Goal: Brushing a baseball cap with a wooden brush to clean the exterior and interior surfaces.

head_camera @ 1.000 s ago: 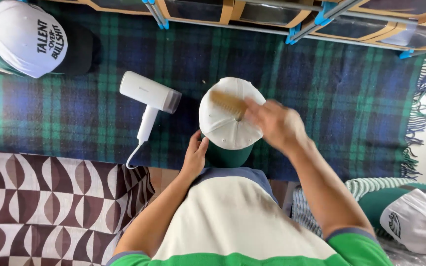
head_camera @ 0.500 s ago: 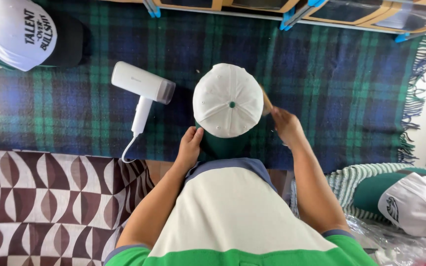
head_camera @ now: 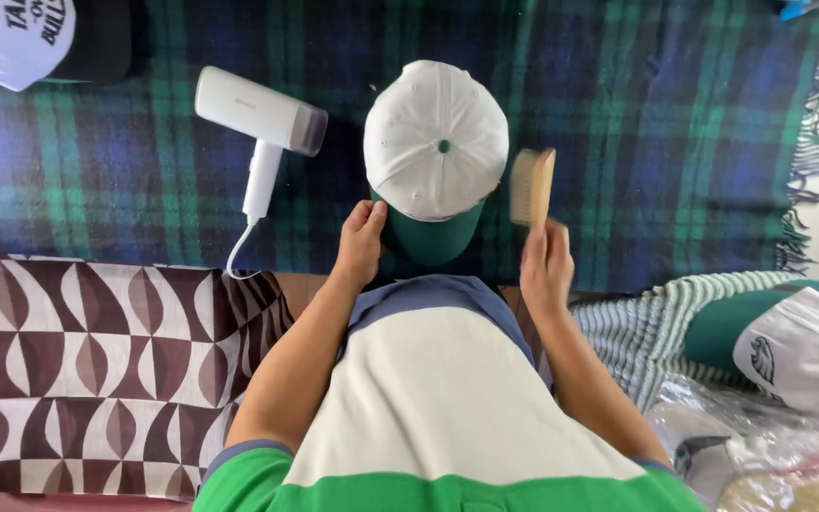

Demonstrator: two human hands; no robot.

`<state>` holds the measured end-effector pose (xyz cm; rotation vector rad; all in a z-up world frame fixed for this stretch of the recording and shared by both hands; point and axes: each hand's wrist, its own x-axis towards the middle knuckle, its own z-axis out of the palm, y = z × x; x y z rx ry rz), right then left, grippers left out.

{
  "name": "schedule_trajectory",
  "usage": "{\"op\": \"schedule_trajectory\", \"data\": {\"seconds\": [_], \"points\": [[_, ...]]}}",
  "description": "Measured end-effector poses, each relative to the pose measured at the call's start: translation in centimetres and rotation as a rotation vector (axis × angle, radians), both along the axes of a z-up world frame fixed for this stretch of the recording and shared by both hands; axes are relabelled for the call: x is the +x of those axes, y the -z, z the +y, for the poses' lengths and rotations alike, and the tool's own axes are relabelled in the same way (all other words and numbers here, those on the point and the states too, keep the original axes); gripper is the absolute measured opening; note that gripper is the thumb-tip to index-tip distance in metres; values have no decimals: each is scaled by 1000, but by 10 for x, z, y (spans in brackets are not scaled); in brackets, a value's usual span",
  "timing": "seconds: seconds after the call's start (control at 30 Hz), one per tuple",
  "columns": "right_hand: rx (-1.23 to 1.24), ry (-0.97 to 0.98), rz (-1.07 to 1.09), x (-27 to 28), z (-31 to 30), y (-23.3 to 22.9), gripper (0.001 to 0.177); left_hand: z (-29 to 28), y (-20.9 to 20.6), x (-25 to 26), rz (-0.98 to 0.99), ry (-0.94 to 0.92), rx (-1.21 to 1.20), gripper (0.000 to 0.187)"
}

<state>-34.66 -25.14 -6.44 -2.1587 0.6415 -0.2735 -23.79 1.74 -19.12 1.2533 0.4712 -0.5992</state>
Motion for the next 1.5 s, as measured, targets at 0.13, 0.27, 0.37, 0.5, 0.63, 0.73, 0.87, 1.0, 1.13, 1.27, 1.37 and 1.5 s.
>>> {"op": "schedule_trajectory", "data": {"seconds": [0.13,0.27,0.37,0.5,0.63,0.73,0.87,1.0,1.13,1.27,1.37,1.5], "points": [[-113,-567,-175,-26,5,-23,24,9,-12,2,116,-51,-98,24],[-532,-755,-262,29,54,-58,32,11,-45,8,307,-147,-370,27],[-803,-711,-221,50,83,-56,29,21,-65,2,407,-202,-568,49],[-845,-824,-60,26,103,-58,21,32,-28,-13,413,-129,-833,87],[-681,-647,-58,39,84,-28,31,36,-38,-11,389,-91,-824,93],[-631,-791,15,28,90,-43,22,33,-27,-13,408,-97,-695,88],[-643,-721,-162,20,12,15,20,22,-32,-5,383,-116,-687,51],[-618,-556,-122,-30,-59,45,26,23,20,-21,313,-117,-626,15],[-644,-608,-206,-3,1,4,23,22,12,-24,309,-135,-630,12],[-359,-888,-10,46,44,-19,26,17,13,-14,236,-119,-448,11],[-441,-765,-135,29,-22,11,25,15,16,-22,251,-126,-475,11],[-667,-503,-61,-12,-140,64,34,10,28,-23,235,-137,-495,10]]}}
